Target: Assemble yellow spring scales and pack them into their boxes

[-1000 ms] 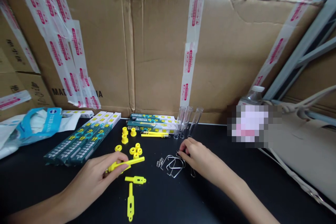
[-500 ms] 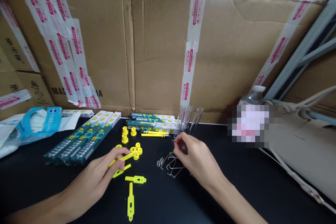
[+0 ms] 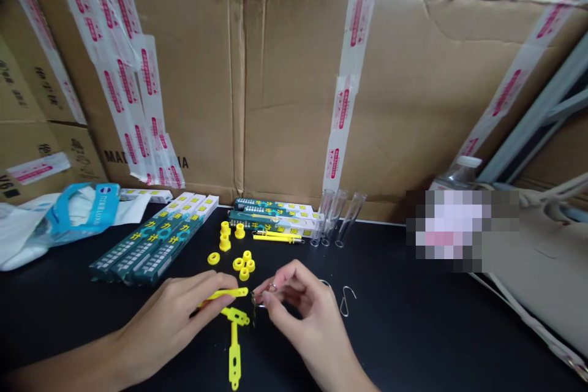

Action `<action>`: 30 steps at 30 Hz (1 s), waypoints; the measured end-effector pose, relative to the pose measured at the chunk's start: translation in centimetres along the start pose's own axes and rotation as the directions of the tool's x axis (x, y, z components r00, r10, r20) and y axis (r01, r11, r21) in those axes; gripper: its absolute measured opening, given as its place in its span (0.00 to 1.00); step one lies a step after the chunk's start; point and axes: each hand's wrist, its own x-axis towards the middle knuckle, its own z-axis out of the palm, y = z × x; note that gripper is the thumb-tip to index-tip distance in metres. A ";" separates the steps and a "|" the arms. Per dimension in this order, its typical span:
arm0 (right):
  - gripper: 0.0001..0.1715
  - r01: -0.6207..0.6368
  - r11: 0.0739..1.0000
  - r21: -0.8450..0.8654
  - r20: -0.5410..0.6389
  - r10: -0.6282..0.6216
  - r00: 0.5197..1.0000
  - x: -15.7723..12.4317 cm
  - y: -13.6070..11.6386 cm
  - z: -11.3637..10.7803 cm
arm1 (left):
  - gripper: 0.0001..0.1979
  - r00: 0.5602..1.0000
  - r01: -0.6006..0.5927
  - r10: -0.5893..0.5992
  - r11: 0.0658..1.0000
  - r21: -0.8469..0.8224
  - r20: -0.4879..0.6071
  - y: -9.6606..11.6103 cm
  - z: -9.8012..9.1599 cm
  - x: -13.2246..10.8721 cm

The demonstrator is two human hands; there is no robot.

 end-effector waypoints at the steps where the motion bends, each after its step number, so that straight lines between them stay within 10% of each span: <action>1: 0.14 -0.013 1.000 0.023 -0.012 0.013 1.000 0.1 0.0 0.0 | 0.12 1.000 -0.010 0.010 1.000 0.011 0.004 0.0 0.0 0.0; 16: 0.17 -0.059 0.985 0.161 -0.037 0.065 0.997 0.5 -0.1 -0.2 | 0.04 0.994 -0.022 0.028 0.998 0.056 -0.101 0.4 0.0 0.1; 26: 0.11 0.020 0.967 0.254 0.025 -0.027 0.999 -0.5 -1.0 1.4 | 0.24 0.983 -0.125 0.134 0.989 0.074 -0.124 0.5 0.2 -0.2; 30: 0.13 -0.073 0.943 0.324 0.072 0.052 0.996 -1.2 -1.1 2.6 | 0.10 0.962 -0.234 0.246 0.966 0.110 -0.115 0.2 0.4 -0.2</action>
